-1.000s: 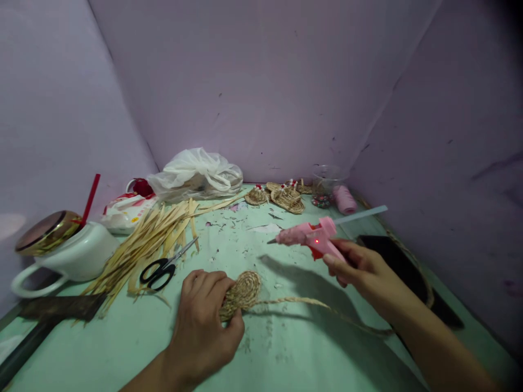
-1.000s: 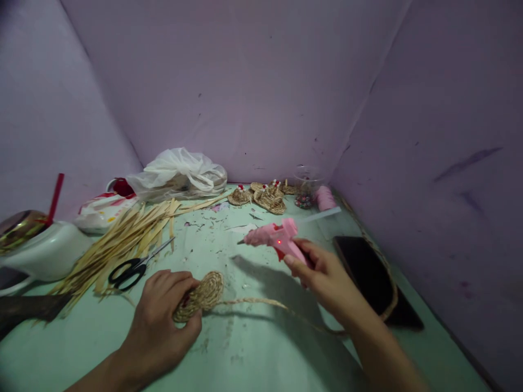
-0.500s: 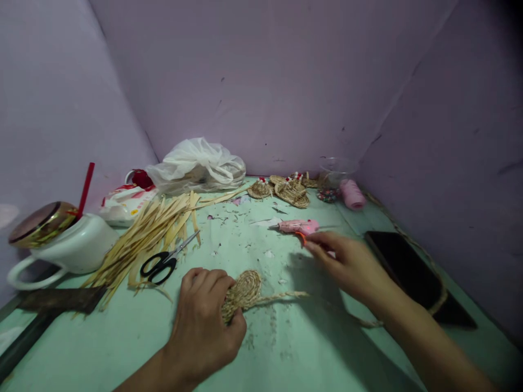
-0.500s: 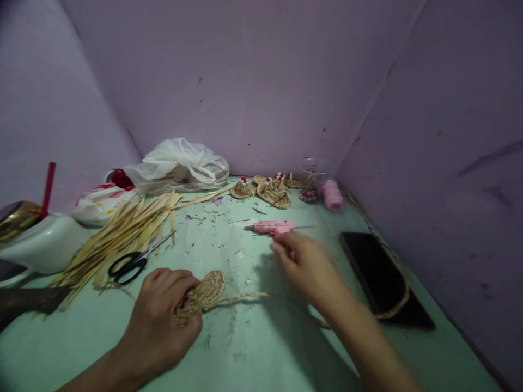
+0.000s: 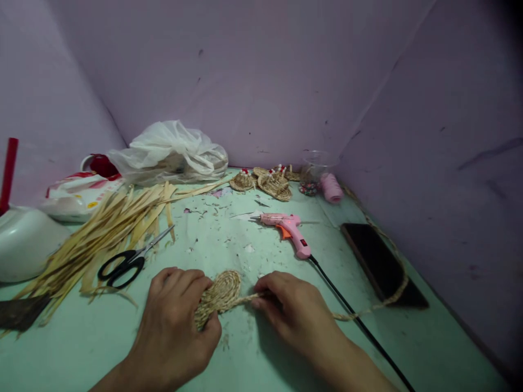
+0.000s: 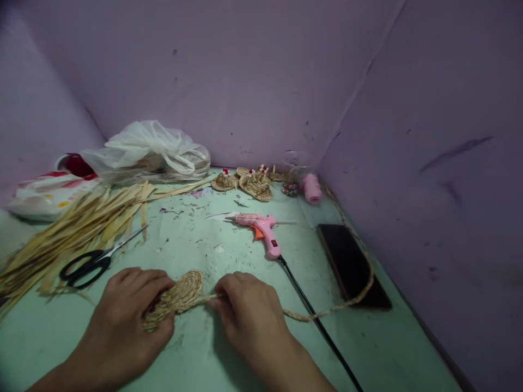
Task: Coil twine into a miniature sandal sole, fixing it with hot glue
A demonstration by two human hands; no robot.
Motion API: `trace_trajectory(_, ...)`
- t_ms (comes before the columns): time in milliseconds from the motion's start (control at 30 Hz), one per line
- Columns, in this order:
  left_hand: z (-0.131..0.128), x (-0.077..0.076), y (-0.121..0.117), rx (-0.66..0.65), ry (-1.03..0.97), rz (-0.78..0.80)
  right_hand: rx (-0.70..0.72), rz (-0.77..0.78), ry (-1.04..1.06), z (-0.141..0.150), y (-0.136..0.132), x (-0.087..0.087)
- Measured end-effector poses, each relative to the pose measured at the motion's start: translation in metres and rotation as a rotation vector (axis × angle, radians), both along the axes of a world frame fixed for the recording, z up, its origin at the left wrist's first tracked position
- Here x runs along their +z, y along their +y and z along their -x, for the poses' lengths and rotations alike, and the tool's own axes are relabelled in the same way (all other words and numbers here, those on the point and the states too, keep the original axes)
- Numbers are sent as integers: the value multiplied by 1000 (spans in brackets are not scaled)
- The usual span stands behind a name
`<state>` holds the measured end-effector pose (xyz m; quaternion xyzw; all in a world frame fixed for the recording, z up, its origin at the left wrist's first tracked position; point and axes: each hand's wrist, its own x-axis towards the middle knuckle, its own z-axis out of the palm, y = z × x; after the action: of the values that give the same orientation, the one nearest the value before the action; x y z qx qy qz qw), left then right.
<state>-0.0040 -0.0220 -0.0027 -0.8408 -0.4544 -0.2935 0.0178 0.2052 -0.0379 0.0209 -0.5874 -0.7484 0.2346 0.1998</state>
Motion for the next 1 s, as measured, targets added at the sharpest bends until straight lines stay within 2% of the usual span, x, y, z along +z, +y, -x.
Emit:
trace_trajectory(267, -3, 7, -2, -7, -99, 109, 38, -44, 174, -3, 7, -12)
trace_trajectory(467, -3, 7, -2, 4, -110, 148, -11, -37, 196, -1, 9, -15)
trace_trajectory(667, -3, 7, -1, 2, -93, 227, -48, -94, 196, 1, 12, -21)
trace_trajectory(1000, -2, 8, 3, -59, -89, 256, -67, -145, 300, 5, 18, -20)
